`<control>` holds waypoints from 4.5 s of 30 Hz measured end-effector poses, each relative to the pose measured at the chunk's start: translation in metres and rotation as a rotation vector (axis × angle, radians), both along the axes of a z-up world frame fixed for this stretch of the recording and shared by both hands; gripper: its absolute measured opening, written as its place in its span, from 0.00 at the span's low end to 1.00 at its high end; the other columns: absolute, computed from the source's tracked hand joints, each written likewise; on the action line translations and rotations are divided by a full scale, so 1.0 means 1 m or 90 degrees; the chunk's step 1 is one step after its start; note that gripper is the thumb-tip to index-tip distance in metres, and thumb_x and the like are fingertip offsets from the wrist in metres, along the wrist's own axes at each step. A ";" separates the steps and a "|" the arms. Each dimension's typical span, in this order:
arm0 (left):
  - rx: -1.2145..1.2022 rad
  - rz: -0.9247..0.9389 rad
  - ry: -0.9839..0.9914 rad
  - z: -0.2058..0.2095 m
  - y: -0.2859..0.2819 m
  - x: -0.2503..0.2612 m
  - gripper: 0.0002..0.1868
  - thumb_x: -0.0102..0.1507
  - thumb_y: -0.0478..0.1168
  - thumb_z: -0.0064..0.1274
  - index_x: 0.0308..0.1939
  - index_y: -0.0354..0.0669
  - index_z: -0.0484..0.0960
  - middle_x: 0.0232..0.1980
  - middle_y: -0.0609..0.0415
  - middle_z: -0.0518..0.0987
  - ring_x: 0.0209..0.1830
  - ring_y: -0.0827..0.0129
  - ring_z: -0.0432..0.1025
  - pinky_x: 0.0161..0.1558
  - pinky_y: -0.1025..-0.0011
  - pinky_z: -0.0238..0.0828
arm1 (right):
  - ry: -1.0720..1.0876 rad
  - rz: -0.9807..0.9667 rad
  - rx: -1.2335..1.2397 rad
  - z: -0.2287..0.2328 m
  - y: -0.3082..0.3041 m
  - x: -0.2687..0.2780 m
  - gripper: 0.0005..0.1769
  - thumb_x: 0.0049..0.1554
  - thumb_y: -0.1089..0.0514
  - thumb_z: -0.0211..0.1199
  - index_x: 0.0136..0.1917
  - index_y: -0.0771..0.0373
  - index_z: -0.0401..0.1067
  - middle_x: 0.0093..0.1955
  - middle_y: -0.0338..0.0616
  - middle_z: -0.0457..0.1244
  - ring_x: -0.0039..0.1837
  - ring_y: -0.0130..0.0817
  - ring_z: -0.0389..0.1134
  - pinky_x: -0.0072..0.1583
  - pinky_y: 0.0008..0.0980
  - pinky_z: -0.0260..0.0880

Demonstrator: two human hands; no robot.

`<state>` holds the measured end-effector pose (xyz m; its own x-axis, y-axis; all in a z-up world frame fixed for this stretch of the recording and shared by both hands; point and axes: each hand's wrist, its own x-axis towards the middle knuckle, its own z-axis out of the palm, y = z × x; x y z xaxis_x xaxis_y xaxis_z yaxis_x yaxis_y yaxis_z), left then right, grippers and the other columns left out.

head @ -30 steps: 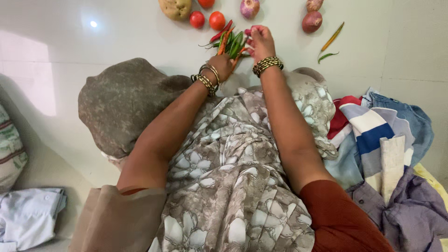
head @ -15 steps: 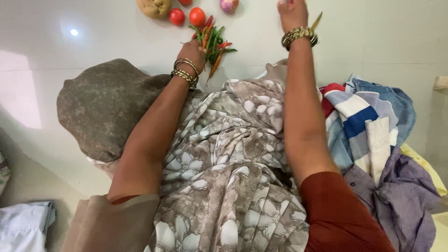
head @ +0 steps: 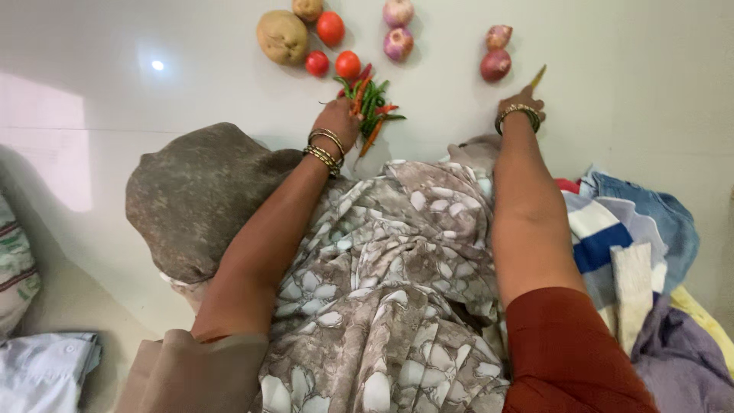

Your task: The person sits on the floor and sorts various vegetables, including green and red chilies, tomatoes, onions, and potatoes. They pick up the chilies and arrange them into a pile, then handle a potato by turning it over in their hands before placing it back with the other vegetables.

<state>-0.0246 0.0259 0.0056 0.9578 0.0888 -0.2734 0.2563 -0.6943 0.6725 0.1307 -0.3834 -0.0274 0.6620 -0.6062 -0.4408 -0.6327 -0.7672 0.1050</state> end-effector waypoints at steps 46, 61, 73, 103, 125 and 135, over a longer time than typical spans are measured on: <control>0.155 -0.504 0.027 0.079 -0.040 -0.162 0.16 0.62 0.41 0.52 0.54 0.51 0.81 0.59 0.49 0.78 0.57 0.53 0.73 0.55 0.56 0.73 | -0.800 -0.114 1.062 0.218 0.102 -0.218 0.11 0.60 0.76 0.58 0.51 0.64 0.65 0.46 0.47 0.65 0.44 0.34 0.69 0.47 0.34 0.76; -0.394 -0.013 -0.320 0.241 -0.002 -0.213 0.19 0.70 0.40 0.51 0.64 0.41 0.75 0.56 0.49 0.78 0.54 0.67 0.75 0.48 0.70 0.76 | -0.645 0.309 0.853 0.265 0.209 -0.313 0.09 0.58 0.74 0.62 0.50 0.65 0.68 0.50 0.44 0.63 0.48 0.28 0.68 0.50 0.26 0.74; -0.807 0.015 -0.197 0.231 -0.019 -0.227 0.17 0.71 0.36 0.50 0.63 0.37 0.77 0.56 0.54 0.81 0.56 0.74 0.75 0.59 0.73 0.74 | -0.762 0.663 0.522 0.319 0.246 -0.362 0.10 0.54 0.70 0.67 0.48 0.64 0.70 0.54 0.51 0.65 0.52 0.44 0.71 0.51 0.38 0.74; -1.100 0.236 -0.021 0.159 -0.023 -0.179 0.10 0.74 0.45 0.39 0.52 0.47 0.72 0.61 0.52 0.79 0.59 0.62 0.75 0.57 0.62 0.75 | -0.681 0.681 0.400 0.253 0.231 -0.323 0.14 0.49 0.64 0.72 0.49 0.64 0.76 0.48 0.46 0.68 0.52 0.47 0.69 0.53 0.44 0.71; -0.951 0.366 0.035 0.140 -0.039 -0.158 0.11 0.72 0.49 0.40 0.52 0.52 0.73 0.42 0.54 0.83 0.40 0.66 0.81 0.38 0.70 0.79 | -0.420 0.266 0.756 0.187 0.202 -0.288 0.09 0.60 0.63 0.62 0.55 0.64 0.74 0.48 0.35 0.69 0.48 0.23 0.69 0.50 0.26 0.72; -0.898 0.309 0.022 0.091 -0.040 -0.107 0.16 0.72 0.44 0.40 0.64 0.51 0.72 0.32 0.59 0.76 0.26 0.77 0.69 0.26 0.78 0.64 | -0.408 0.154 0.929 0.155 0.195 -0.247 0.07 0.61 0.64 0.64 0.54 0.65 0.75 0.44 0.33 0.66 0.44 0.18 0.63 0.46 0.19 0.65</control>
